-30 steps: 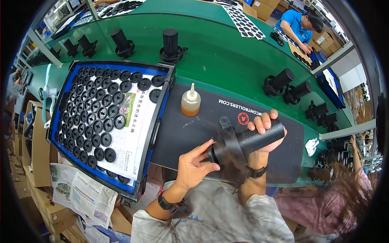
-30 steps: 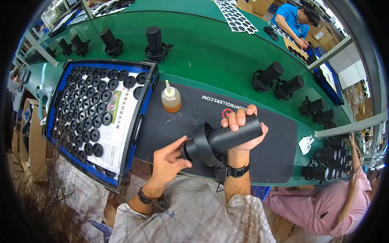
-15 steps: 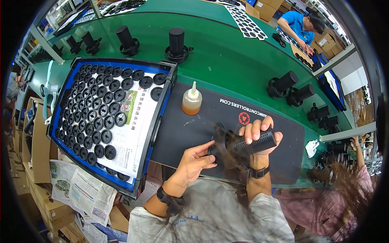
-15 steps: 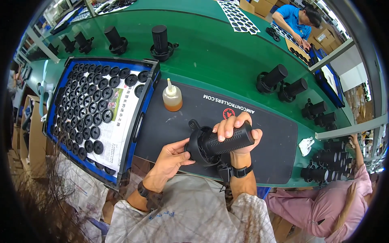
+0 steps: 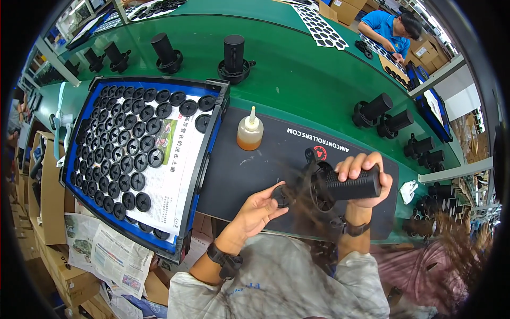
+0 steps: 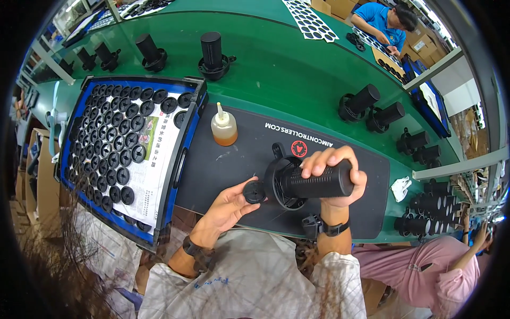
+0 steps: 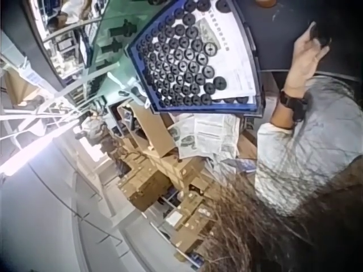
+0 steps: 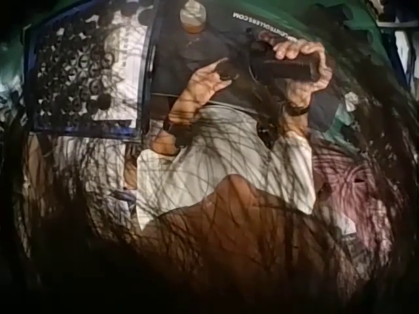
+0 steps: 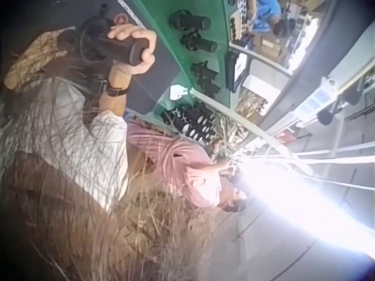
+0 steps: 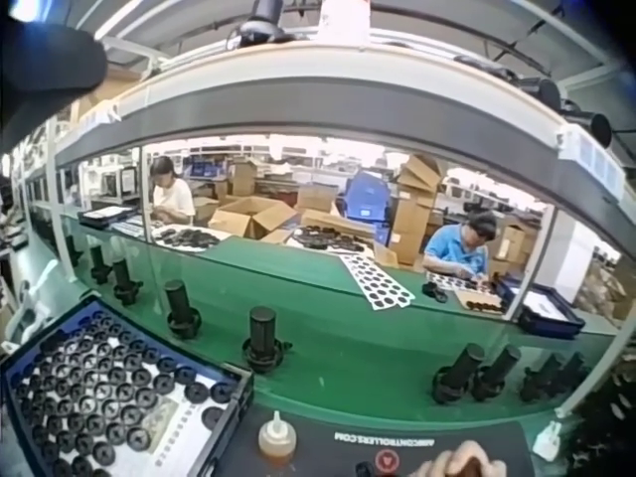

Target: The person picks up a black plastic component from a conveyor belt and a small circular cap from a tray, presses the cap onto the component, and places the assembly back on the belt.

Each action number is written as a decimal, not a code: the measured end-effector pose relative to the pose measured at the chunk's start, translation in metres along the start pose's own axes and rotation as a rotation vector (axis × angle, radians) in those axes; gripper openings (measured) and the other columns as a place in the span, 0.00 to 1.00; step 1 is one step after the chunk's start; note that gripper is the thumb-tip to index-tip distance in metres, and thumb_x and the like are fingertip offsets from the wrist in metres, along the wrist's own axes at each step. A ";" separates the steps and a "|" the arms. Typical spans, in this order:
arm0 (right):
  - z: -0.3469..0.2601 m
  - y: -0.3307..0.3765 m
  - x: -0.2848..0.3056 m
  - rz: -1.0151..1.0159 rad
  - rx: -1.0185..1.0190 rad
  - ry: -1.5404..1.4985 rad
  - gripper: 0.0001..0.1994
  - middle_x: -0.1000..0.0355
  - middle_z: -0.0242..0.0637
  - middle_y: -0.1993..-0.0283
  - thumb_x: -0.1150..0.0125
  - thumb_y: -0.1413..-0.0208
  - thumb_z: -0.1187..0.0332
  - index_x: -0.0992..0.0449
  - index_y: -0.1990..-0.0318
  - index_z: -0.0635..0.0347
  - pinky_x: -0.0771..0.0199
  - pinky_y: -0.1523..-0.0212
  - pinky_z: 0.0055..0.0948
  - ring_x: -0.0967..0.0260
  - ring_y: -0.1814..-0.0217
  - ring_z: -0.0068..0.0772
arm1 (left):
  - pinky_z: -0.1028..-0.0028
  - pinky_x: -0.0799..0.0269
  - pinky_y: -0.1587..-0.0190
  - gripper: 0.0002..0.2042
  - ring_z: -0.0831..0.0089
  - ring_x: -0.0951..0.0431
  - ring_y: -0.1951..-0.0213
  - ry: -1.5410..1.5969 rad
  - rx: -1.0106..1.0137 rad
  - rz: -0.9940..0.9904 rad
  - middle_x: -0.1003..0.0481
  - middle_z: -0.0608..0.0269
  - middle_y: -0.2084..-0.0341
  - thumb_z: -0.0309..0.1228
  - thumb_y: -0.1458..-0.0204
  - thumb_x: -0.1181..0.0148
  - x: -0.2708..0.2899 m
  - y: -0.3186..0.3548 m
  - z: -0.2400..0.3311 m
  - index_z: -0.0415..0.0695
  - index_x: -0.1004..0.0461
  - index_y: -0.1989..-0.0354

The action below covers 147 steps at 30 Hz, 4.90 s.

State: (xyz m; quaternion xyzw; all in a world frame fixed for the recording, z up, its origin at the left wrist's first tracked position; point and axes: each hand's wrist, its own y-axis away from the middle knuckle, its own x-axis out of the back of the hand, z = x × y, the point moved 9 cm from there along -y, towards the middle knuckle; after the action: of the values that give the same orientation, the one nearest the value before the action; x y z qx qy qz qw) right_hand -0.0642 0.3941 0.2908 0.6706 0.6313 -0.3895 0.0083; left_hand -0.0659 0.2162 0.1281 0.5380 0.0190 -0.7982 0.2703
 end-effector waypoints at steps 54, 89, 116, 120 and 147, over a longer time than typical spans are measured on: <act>0.028 0.027 0.028 0.088 0.036 -0.367 0.10 0.34 0.33 0.68 0.48 0.43 0.63 0.34 0.58 0.56 0.35 0.56 0.39 0.38 0.68 0.31 | 0.73 0.28 0.53 0.28 0.72 0.26 0.56 -0.315 -0.218 0.186 0.27 0.51 0.54 0.24 0.50 0.36 -0.019 0.018 0.016 0.36 0.38 0.41; -0.073 -0.093 0.151 0.571 0.534 1.412 0.15 0.31 0.45 0.52 0.52 0.45 0.72 0.31 0.52 0.69 0.34 0.46 0.33 0.32 0.49 0.38 | 0.65 0.34 0.48 0.27 0.58 0.30 0.52 -1.605 -0.678 1.101 0.30 0.50 0.53 0.30 0.71 0.33 0.033 0.275 0.235 0.35 0.28 0.56; -0.007 -0.012 -0.007 0.204 0.091 -0.174 0.26 0.36 0.41 0.60 0.48 0.47 0.56 0.40 0.43 0.59 0.34 0.48 0.41 0.37 0.56 0.36 | 0.62 0.28 0.46 0.30 0.50 0.32 0.44 0.022 -0.296 -0.117 0.42 0.50 0.39 0.23 0.46 0.43 -0.024 0.019 0.051 0.41 0.48 0.35; 0.025 0.009 0.031 0.310 0.044 -0.549 0.23 0.34 0.38 0.62 0.55 0.45 0.51 0.37 0.49 0.58 0.32 0.55 0.41 0.36 0.62 0.36 | 0.65 0.27 0.48 0.34 0.54 0.28 0.48 -0.167 -0.287 -0.073 0.38 0.51 0.42 0.22 0.51 0.37 -0.039 0.022 0.044 0.39 0.46 0.36; 0.032 0.020 0.019 0.102 0.103 -0.446 0.16 0.34 0.37 0.72 0.52 0.44 0.53 0.36 0.62 0.59 0.32 0.63 0.38 0.36 0.74 0.34 | 0.72 0.25 0.55 0.25 0.70 0.24 0.56 -0.275 -0.159 0.023 0.27 0.55 0.54 0.32 0.46 0.40 -0.031 0.012 0.010 0.32 0.37 0.43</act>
State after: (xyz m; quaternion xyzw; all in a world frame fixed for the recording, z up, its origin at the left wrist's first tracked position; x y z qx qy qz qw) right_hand -0.0654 0.3903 0.2487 0.5986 0.5583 -0.5588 0.1332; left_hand -0.0605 0.2151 0.1630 0.4008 0.0388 -0.8571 0.3214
